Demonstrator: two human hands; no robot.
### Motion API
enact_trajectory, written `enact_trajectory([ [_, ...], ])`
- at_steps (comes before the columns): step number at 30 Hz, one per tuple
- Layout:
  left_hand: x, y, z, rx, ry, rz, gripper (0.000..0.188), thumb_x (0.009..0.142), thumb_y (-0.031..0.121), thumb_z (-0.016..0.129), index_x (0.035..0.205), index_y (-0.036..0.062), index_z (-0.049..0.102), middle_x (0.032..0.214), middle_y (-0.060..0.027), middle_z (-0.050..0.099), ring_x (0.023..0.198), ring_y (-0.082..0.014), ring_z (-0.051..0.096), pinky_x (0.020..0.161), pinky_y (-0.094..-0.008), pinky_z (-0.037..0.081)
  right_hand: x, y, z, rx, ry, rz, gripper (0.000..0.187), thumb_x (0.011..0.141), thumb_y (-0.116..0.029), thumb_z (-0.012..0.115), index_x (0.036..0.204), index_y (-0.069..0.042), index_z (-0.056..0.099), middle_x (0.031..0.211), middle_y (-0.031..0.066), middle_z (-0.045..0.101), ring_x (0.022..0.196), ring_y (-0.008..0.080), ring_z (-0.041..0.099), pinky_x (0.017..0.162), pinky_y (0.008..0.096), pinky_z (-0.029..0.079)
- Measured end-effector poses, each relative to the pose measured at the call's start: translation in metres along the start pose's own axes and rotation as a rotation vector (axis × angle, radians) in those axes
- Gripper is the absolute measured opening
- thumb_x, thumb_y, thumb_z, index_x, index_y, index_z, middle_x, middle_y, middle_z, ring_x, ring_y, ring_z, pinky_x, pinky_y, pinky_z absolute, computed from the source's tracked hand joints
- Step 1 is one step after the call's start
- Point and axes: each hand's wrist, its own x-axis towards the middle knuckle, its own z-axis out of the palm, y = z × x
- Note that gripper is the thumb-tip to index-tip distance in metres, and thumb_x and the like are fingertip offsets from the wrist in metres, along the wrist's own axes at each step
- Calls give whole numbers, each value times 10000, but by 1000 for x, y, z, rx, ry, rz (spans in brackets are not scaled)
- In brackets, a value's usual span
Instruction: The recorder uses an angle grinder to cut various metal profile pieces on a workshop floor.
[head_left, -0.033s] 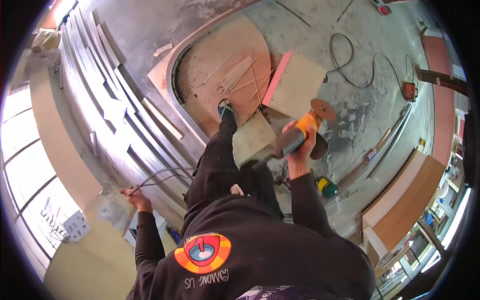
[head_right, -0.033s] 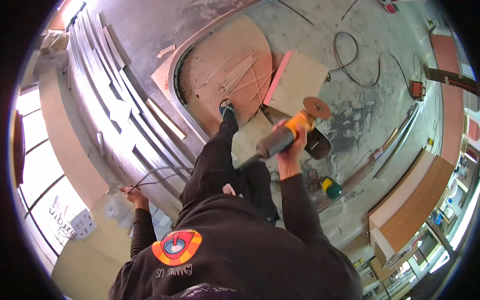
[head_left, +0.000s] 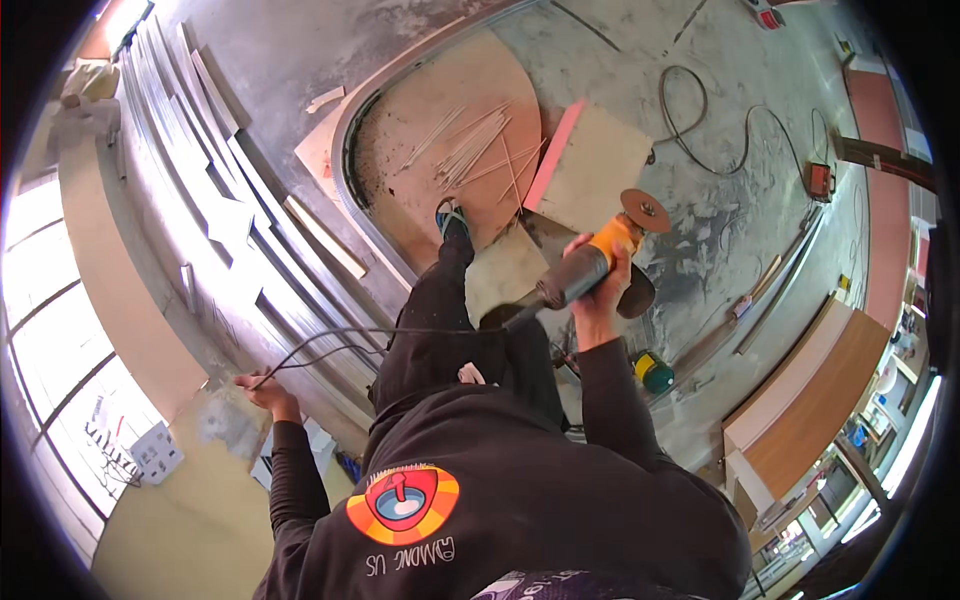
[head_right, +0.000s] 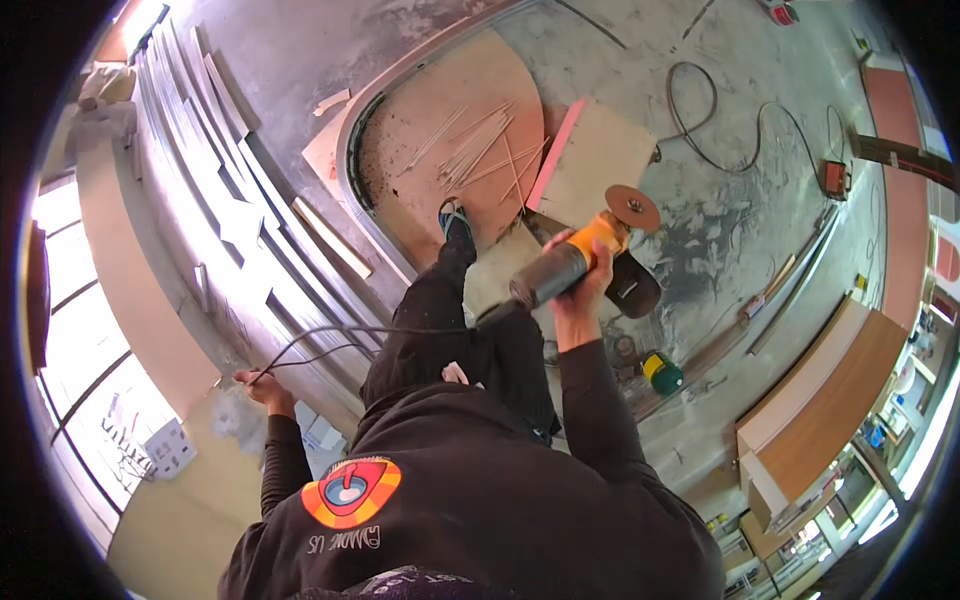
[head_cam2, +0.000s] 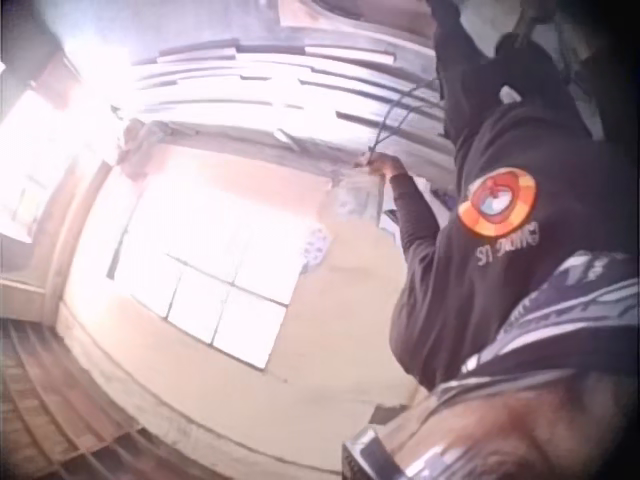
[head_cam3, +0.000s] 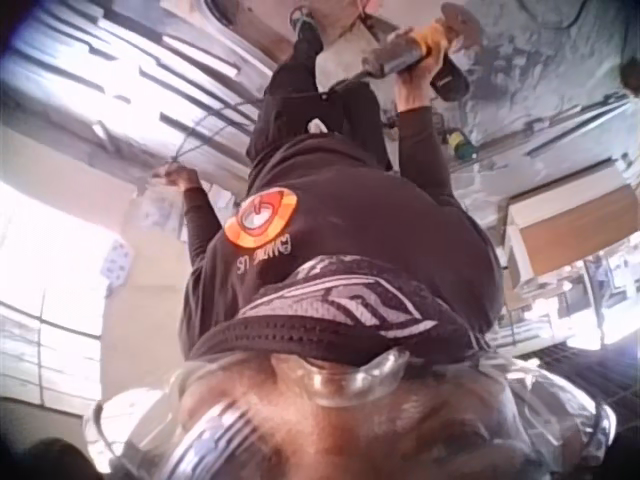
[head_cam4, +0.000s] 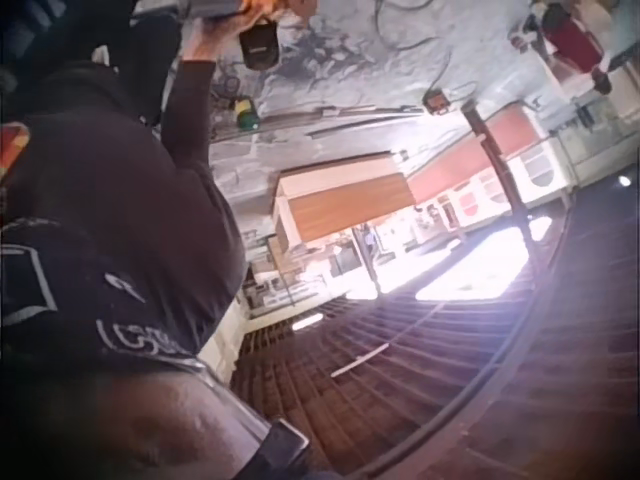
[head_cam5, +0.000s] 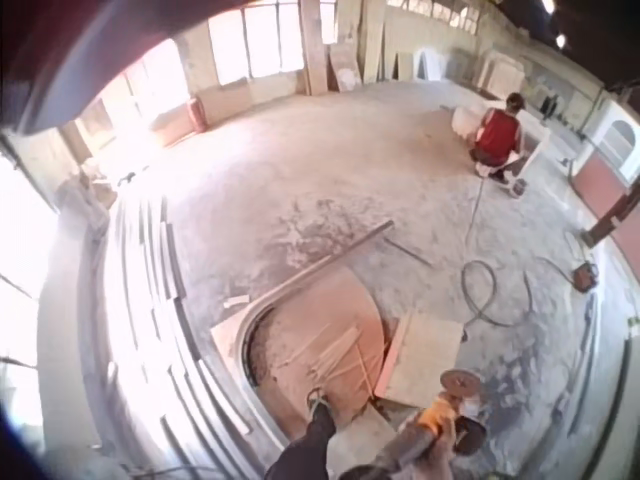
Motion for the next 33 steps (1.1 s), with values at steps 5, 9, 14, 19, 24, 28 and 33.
enact_trajectory([
  [5,-6,100,66,-66,115,616,463,1070,371,451,1032,-81,546,1075,-167,574,938,-274,622,778,-367,552,34,-11,86,22,-78,25,415,824,-298,704,1086,-11,557,992,143,643,934,285,642,932,438,523],
  [9,-60,195,142,52,-51,800,192,970,164,637,991,-12,563,1047,-112,520,891,-222,561,794,-336,503,61,-54,129,-32,-188,15,378,826,-315,694,1043,-28,583,978,123,638,935,266,637,920,431,524],
  [14,-119,267,209,278,-244,937,166,904,95,706,957,20,568,1065,-143,543,1017,-285,511,854,-385,447,123,-108,168,-82,-179,-65,361,859,-347,688,1037,-47,592,948,110,641,890,252,638,860,413,534],
  [19,-168,285,305,240,-391,820,87,914,69,625,942,15,562,1126,-199,524,1153,-351,486,984,-441,401,206,-163,207,-189,-125,-153,335,883,-332,667,1058,-61,579,928,107,636,845,248,636,805,405,543],
  [24,-210,326,407,351,-443,877,131,894,80,665,947,10,568,1056,-157,545,998,-301,523,900,-404,427,282,-218,273,-413,-43,-124,374,864,-308,680,1059,-17,550,894,109,633,791,246,640,749,379,559],
  [28,-235,358,466,380,-551,656,136,894,123,685,961,24,620,1005,-129,568,914,-252,547,809,-363,452,323,-256,330,-514,-28,-102,409,851,-309,702,1062,1,541,905,113,633,800,235,647,755,372,561],
  [33,-253,367,517,509,-666,500,218,877,176,674,993,-7,647,1018,-165,593,924,-282,606,827,-373,484,379,-282,397,-425,-62,-101,406,863,-312,684,1106,-27,529,942,129,631,817,261,646,777,400,557],
])
